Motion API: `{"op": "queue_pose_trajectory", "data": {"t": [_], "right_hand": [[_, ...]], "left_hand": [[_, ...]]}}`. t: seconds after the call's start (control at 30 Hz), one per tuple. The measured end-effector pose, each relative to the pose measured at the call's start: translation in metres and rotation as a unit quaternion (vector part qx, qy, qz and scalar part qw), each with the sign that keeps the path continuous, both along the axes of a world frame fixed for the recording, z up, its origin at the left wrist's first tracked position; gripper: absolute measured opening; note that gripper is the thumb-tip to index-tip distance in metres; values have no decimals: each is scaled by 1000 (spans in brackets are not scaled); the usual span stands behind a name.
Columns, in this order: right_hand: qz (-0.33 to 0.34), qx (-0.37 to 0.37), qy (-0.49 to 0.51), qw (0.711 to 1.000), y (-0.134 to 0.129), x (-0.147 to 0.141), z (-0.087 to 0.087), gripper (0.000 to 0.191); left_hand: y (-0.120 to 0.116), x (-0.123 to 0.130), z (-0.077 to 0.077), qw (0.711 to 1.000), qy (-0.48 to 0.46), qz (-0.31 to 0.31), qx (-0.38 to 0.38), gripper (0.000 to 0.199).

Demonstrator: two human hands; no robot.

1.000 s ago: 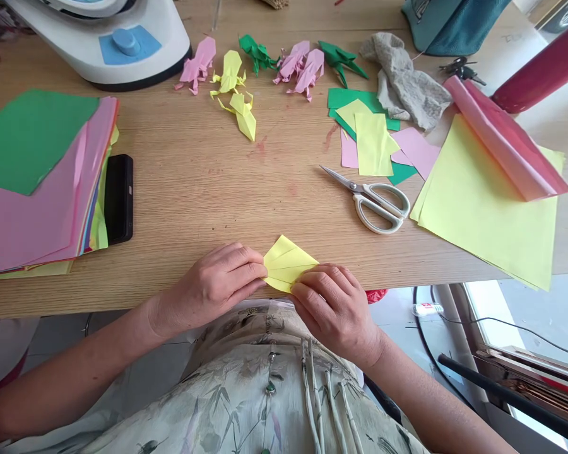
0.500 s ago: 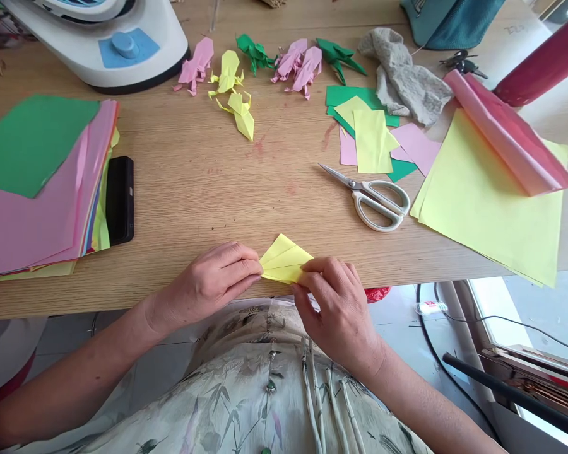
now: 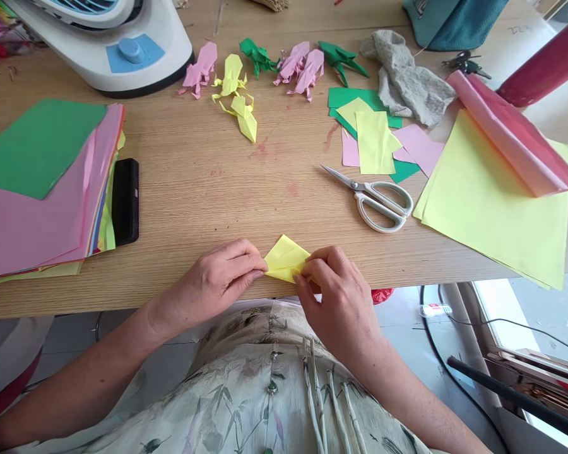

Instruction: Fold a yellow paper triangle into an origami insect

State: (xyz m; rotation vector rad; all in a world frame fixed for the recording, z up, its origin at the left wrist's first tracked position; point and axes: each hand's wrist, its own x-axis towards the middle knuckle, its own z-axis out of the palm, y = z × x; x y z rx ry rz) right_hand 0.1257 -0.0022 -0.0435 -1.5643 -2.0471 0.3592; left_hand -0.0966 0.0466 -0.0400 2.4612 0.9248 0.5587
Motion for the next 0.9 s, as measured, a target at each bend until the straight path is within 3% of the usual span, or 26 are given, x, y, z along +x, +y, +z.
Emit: {"op": "queue_pose_trajectory", "data": {"t": [0.27, 0.63, 0.9], "right_hand": [[2, -2, 2, 1000, 1, 0, -2, 11], [-11, -8, -1, 1000, 0, -2, -1, 9], [-12, -3, -4, 1000, 1, -3, -2, 8]], "left_hand": [[5, -1, 0, 999, 31, 15, 7, 16], [16, -7, 2, 998, -3, -51, -22, 24], [15, -3, -1, 999, -6, -21, -45, 7]]}}
